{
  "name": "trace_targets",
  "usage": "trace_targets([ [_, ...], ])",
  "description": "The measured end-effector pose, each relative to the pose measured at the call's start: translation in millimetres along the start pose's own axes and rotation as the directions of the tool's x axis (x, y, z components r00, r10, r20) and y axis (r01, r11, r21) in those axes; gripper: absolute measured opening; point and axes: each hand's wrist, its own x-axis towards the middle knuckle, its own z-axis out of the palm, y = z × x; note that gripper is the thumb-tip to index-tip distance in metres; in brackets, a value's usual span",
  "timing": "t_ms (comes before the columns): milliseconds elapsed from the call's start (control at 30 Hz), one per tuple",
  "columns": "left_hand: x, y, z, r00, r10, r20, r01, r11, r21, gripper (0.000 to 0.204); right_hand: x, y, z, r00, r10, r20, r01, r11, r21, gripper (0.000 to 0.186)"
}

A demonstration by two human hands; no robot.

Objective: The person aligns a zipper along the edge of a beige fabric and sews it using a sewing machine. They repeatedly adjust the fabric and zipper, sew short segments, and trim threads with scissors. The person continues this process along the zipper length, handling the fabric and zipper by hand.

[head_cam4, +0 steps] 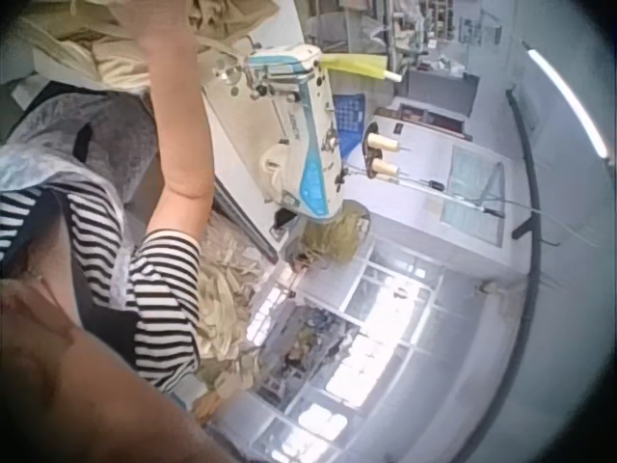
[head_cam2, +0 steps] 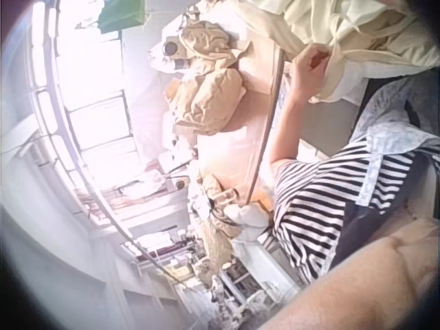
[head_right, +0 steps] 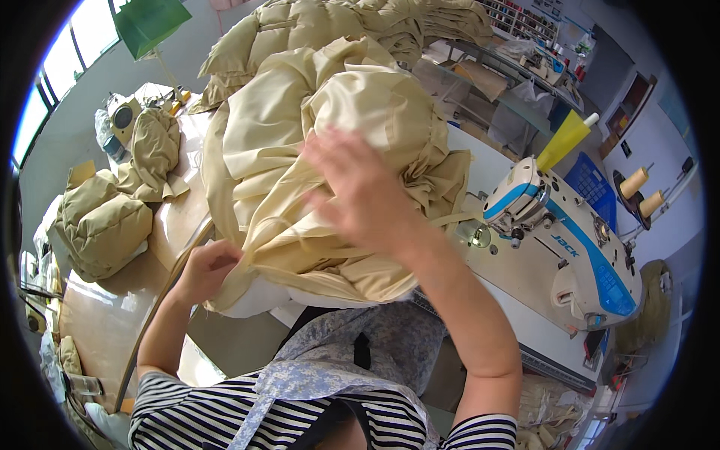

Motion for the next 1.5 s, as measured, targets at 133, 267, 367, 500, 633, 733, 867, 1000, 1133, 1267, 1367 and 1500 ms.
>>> trace_targets([
  [133, 47, 59, 24, 0.961, 0.096, 0.260, -0.122, 0.989, 0.088, 0.013, -22, -73, 22, 0.919, 0.206, 0.336, -0.304, 0.913, 0.271, 0.051],
  [267, 65, 75, 11, 0.949, -0.039, 0.312, -0.022, 0.982, 0.187, 0.012, -59, -57, 18, 0.884, 0.357, 0.303, -0.431, 0.872, 0.231, 0.034],
  [367, 70, 72, 1, 0.945, -0.011, 0.326, -0.077, 0.963, 0.257, 0.012, -71, -49, 11, 0.773, 0.479, 0.416, -0.621, 0.707, 0.340, 0.025],
  [500, 83, 73, 11, 0.934, 0.065, 0.351, -0.072, 0.997, 0.007, 0.012, -63, -51, 6, 0.778, 0.430, 0.458, -0.615, 0.667, 0.420, 0.024],
  [633, 93, 80, 27, 0.899, -0.106, 0.425, 0.161, 0.982, -0.095, 0.017, -51, -52, 10, 0.827, 0.468, 0.313, -0.558, 0.609, 0.564, 0.020],
  [733, 92, 74, 39, 0.927, 0.099, 0.362, 0.000, 0.964, -0.265, 0.021, -50, -54, 18, 0.873, 0.449, 0.191, -0.484, 0.749, 0.453, 0.019],
  [867, 90, 56, 54, 0.934, 0.104, 0.341, 0.048, 0.912, -0.408, 0.029, -55, -58, 26, 0.860, 0.487, 0.150, -0.483, 0.684, 0.547, 0.017],
  [1000, 92, 47, 59, 0.923, 0.149, 0.354, 0.098, 0.799, -0.593, 0.033, -61, -54, 28, 0.796, 0.561, 0.226, -0.536, 0.480, 0.695, 0.014],
  [1133, 88, 53, 58, 0.865, 0.093, 0.493, 0.279, 0.726, -0.628, 0.035, -69, -42, 26, 0.941, 0.325, 0.092, -0.304, 0.695, 0.652, 0.014],
  [1267, 77, 57, 64, 0.855, 0.149, 0.496, 0.269, 0.690, -0.672, 0.039, -81, -38, 27, 0.832, 0.386, 0.399, -0.507, 0.238, 0.828, 0.013],
  [1367, 71, 53, 71, 0.935, 0.130, 0.330, 0.161, 0.673, -0.722, 0.042, -83, -39, 30, 0.768, 0.406, 0.496, -0.550, 0.020, 0.835, 0.015],
  [1500, 76, 45, 73, 0.941, 0.151, 0.302, 0.112, 0.704, -0.701, 0.044, -77, -49, 31, 0.808, 0.544, 0.226, -0.509, 0.450, 0.734, 0.015],
])
